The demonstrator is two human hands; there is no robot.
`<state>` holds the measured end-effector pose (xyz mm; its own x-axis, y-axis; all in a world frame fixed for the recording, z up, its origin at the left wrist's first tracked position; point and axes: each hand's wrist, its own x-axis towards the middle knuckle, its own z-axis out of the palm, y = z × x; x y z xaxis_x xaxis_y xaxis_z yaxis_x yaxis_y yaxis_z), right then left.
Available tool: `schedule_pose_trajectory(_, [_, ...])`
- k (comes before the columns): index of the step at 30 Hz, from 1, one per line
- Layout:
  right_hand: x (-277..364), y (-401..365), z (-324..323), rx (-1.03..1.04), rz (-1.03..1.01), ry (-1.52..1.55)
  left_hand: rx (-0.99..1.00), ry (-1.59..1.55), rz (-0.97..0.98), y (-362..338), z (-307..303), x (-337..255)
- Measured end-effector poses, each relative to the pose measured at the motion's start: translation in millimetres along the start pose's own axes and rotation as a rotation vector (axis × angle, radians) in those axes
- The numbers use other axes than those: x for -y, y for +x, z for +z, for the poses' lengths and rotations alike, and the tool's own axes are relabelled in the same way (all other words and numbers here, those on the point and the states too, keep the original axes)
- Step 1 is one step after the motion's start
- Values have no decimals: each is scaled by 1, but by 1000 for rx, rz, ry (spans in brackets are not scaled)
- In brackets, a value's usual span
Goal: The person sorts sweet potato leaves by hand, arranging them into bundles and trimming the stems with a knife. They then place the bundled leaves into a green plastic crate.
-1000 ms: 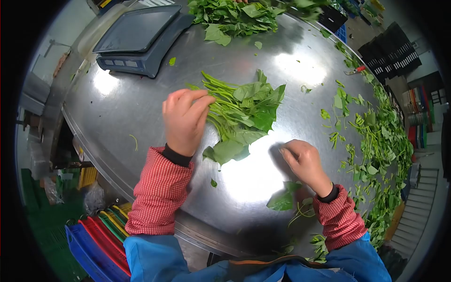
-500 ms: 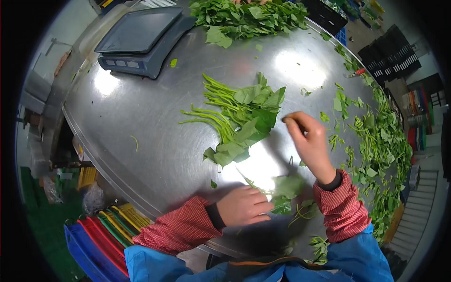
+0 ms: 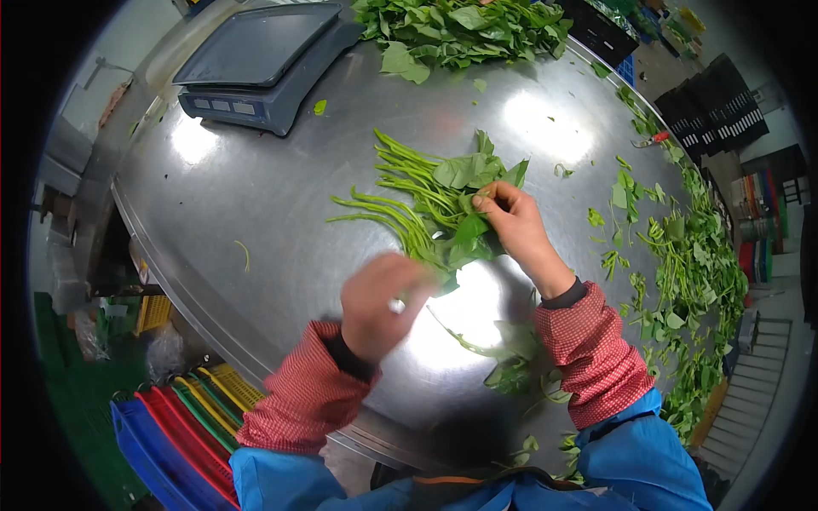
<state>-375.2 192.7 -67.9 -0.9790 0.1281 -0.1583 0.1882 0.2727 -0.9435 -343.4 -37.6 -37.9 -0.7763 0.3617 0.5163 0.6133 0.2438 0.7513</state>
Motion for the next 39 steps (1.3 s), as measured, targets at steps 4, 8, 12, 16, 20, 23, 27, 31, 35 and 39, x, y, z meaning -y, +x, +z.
schedule_pose_trajectory(4, [10, -4, 0, 5, -13, 239, -5, 90, -37, 43, 9, 30])
schedule_pose_trajectory(8, [16, -6, 4, 58, -53, 290, 120, 232, 15, 58, 35, 49])
schedule_pose_trajectory(12, [11, -5, 1, 89, -120, 105, 183, 256, 64, 57, 46, 58])
schedule_pose_trajectory(16, [18, -13, 5, 2, -323, -457, 205, 278, 46, 47, 51, 65])
schedule_pose_trajectory(20, [36, -21, 16, -70, -480, -758, 157, 261, 72, 43, 53, 66])
schedule_pose_trajectory(23, [32, -21, 17, -95, -587, -931, 123, 248, 69, 43, 54, 67])
schedule_pose_trajectory(27, [28, -20, 16, -144, -728, -1054, 88, 233, 82, 42, 56, 67])
schedule_pose_trajectory(31, [29, -20, 19, -233, -722, -994, 118, 250, 65, 40, 57, 67])
schedule_pose_trajectory(35, [20, -22, 13, -329, -471, -525, 145, 201, 48, 36, 51, 75])
schedule_pose_trajectory(39, [26, -51, -23, -332, -288, -97, -37, 84, -118, 37, 40, 68])
